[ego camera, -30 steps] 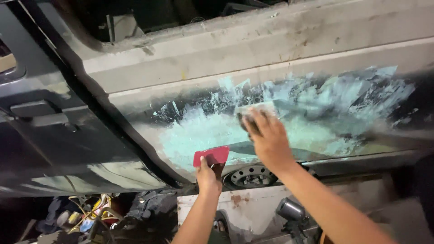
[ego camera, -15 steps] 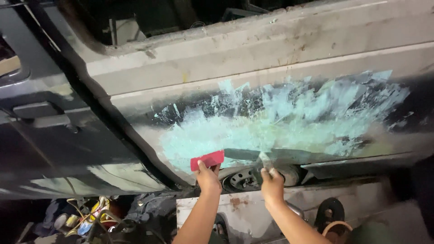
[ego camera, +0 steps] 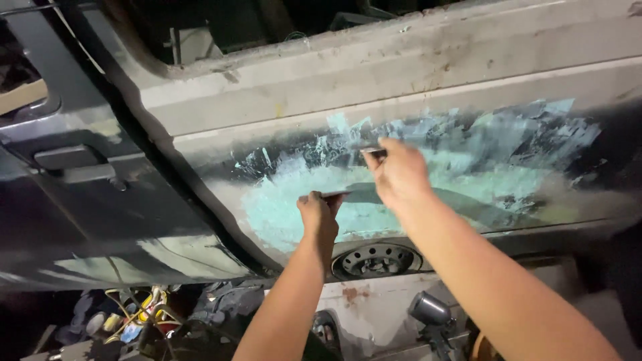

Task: The person scrapes a light-colored substance off the side of a dark vehicle using a red scraper and a metal tool. They repeatedly switch between the two tools to remove the material from the car's surface.

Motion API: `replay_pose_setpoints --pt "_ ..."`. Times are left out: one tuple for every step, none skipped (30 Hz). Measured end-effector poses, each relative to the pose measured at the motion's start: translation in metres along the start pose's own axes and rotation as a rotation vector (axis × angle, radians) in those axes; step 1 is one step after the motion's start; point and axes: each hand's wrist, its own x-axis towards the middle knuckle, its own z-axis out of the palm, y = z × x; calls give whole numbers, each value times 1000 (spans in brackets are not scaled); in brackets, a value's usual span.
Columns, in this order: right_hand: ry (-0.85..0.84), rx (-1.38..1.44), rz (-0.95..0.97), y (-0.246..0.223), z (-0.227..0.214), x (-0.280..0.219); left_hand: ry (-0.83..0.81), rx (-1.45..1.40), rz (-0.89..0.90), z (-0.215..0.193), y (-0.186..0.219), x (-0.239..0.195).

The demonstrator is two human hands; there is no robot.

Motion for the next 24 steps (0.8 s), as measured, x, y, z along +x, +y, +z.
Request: replay_pose_setpoints --pt "-118 -115 -154 -16 12 -27 -14 39 125 2 6 -7" --pt "-228 -230 -306 -31 23 -55 -23 82 245 2 11 -15" --pt "-224 -229 -304 -40 16 -55 -21 87 243 -8 13 -17" --pt "-313 -484 -510 -48 8 -55 -58 112 338 -18 14 -19" --pt "-400 -740 -715 -56 0 -55 -97 137 432 -29 16 -22" --pt "-404 -744 -705 -50 -7 -48 -86 137 432 -38 6 -27" --pt "-512 -991 -1155 -45 -15 -43 -58 107 330 -47 -3 -33" --pt "-616 -1219 -1625 -41 -20 -35 -38 73 231 -52 -11 -37" --pt "-625 -1217 -1625 -31 -24 -19 -34 68 235 -69 -35 -12" --pt "-651 -1363 -1876 -21 -32 -3 46 -47 99 -88 -60 11" --pt "-671 -1504 -2132 -11 -40 13 127 -162 -37 -107 -85 35" --pt "-670 -1510 -2125 -6 -50 13 131 -158 -41 -119 -103 43" --pt "-690 -1684 -1976 -1 -60 13 88 -89 -61 -132 -121 51" --pt "-712 -1842 -1822 4 -68 14 44 -26 -76 -143 -138 60" --pt "-716 -1842 -1819 12 -91 36 48 -27 -76 -140 -136 51" --pt "-653 -1892 -1907 19 -112 58 87 -56 -125 -136 -131 43" --pt "-584 -1940 -1994 27 -133 81 126 -85 -174 -131 -127 36" --pt "-591 -1936 -1991 27 -139 62 131 -86 -171 -132 -127 42" --pt "-643 -1845 -1521 26 -146 44 141 -64 -175 -133 -127 48" --pt "-665 -1712 -1067 25 -154 24 154 -41 -182 -135 -128 52" --pt "-670 -1712 -1058 31 -182 30 162 -41 -182 -125 -116 42" --pt "-665 -1835 -1090 35 -209 36 160 -29 -171 -113 -105 33" --pt "-658 -1959 -1121 38 -235 41 157 -16 -160 -101 -93 23" --pt "-656 -1958 -1119 43 -259 46 157 -13 -161 -92 -90 21"
